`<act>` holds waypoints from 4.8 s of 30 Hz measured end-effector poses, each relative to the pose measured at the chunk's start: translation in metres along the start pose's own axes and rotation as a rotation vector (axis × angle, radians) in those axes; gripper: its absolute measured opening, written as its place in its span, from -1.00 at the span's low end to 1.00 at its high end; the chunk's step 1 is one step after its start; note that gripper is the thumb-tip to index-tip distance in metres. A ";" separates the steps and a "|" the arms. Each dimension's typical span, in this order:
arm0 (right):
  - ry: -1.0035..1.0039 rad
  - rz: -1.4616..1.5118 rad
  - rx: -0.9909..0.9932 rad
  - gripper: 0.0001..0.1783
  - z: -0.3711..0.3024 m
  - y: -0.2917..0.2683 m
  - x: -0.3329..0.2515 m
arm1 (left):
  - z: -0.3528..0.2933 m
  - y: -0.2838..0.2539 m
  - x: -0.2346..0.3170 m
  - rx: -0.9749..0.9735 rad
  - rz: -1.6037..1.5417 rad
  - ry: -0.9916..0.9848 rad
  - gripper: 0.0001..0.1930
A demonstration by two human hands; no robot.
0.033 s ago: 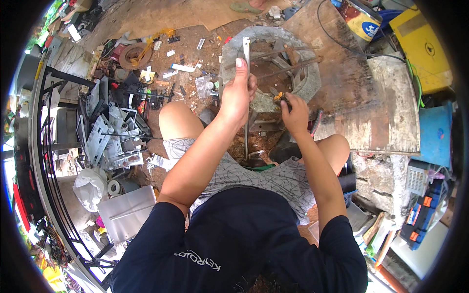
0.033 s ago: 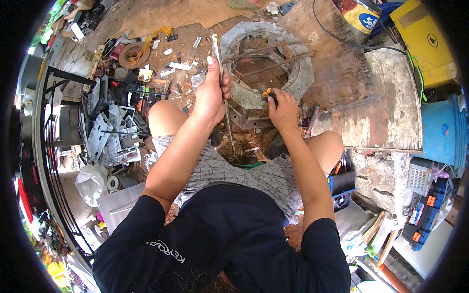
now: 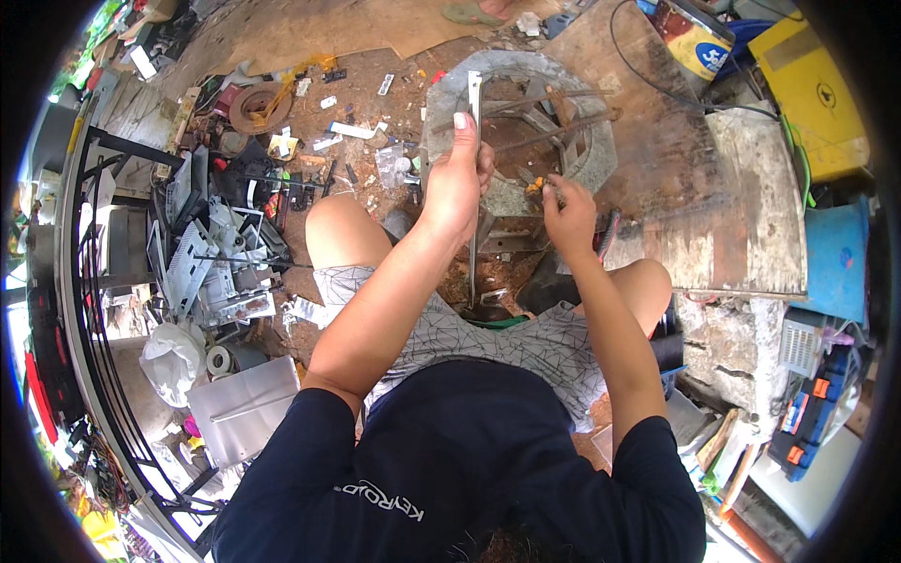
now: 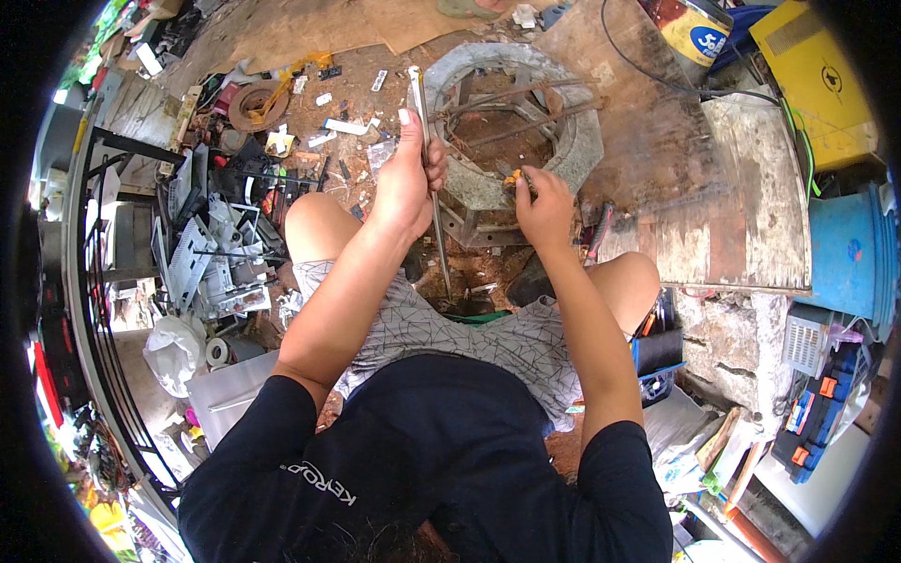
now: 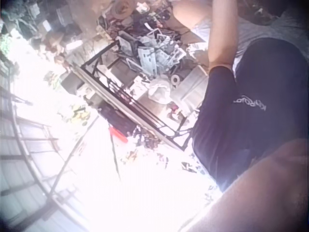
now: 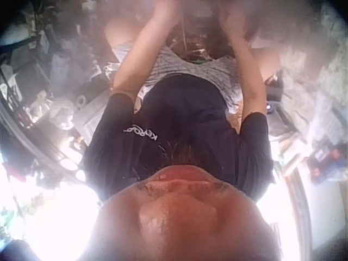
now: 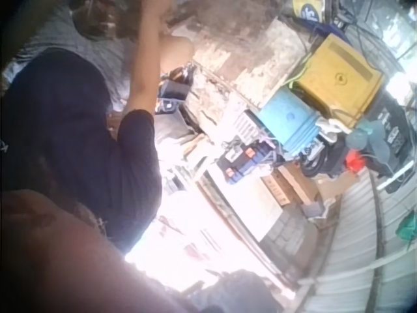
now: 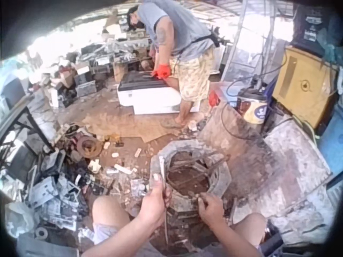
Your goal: The person uses pliers to cut a metal strip and then removes components from a long metal piece while sitting in a workspace with electronic scrap.
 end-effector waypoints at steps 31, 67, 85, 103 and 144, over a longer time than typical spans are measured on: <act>-0.081 0.407 0.102 -0.77 0.083 -0.123 -0.133 | -0.014 0.013 -0.005 -0.125 0.218 0.335 -0.46; -0.060 -0.499 -0.579 -0.15 -0.027 0.006 0.030 | -0.008 -0.003 -0.018 -0.119 0.077 0.033 -0.40; 0.400 0.456 -0.243 -0.41 -0.028 -0.024 0.031 | -0.001 -0.009 -0.016 -0.132 0.199 0.083 -0.39; 0.412 1.563 -0.962 -0.21 -0.073 -0.080 -0.128 | 0.006 -0.011 -0.039 -0.242 0.358 0.095 -0.46; 0.566 1.837 -0.884 -0.32 -0.066 -0.075 -0.133 | -0.001 -0.010 -0.045 -0.372 0.312 0.133 -0.39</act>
Point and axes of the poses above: each hand's wrist, its own z-axis towards the middle knuckle, its own y-axis out of the palm, x = y × z, the point moved 10 cm from there along z, towards the middle knuckle, and after that the axes turned 13 degrees about -z, right-handed, at the moved point
